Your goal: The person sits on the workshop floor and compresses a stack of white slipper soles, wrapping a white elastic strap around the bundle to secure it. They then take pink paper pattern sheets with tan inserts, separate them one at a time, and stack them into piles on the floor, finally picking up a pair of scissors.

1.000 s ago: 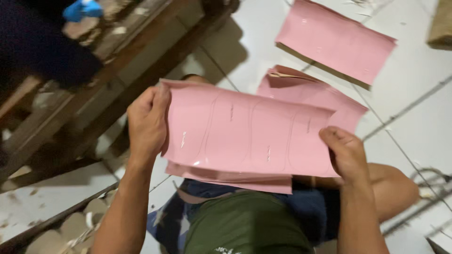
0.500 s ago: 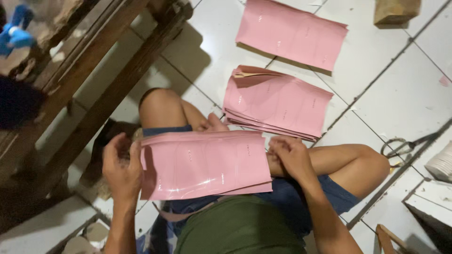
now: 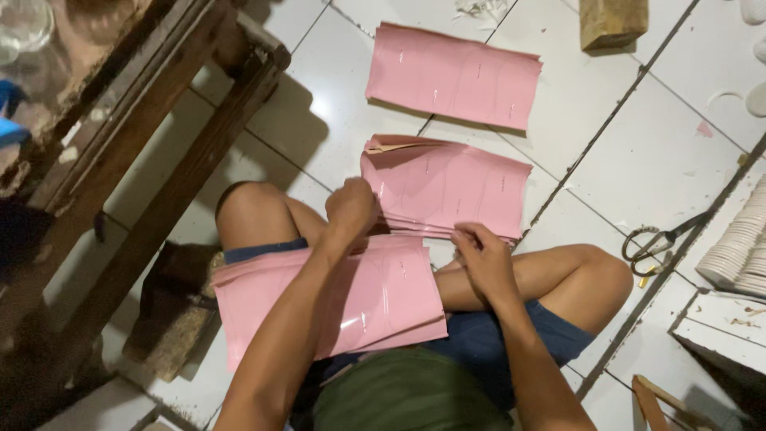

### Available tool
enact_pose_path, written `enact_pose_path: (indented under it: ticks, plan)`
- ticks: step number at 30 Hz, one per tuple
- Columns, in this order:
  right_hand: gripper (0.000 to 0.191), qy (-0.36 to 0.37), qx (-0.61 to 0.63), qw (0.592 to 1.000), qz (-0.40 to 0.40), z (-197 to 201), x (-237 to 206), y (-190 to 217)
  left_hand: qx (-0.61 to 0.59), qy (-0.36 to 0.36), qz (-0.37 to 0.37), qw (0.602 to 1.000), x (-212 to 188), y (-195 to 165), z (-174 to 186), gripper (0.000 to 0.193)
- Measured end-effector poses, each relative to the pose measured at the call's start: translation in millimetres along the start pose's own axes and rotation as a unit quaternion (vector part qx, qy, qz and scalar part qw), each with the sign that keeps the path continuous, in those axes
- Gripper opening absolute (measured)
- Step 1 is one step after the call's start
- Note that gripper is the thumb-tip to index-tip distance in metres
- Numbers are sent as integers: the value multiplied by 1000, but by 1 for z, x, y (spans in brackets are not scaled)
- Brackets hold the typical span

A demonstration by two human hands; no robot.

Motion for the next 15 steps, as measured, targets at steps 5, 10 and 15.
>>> enact_pose_path:
  ticks: [5, 10, 15]
  plan:
    - [25, -2, 7, 1000, -21, 0, -3, -26, 45, -37, -54, 997, -16, -7, -6, 15]
    - [25, 30, 60, 997, -39, -22, 3, -20, -58, -110, -38, 991, -8, -9, 23, 12]
    - [24, 54, 69, 996, -20, -52, 15, 13, -175, -79, -103, 976, -23, -41, 36, 13]
Point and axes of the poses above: each hand's wrist, its own x-axis towards the middle knuckle, its own z-axis out of the back of the hand, y = z × x, the point moved 9 cm from there along x, towards the middle knuckle, and after that the axes turned 11 degrees about -y, right-handed, at the moved point
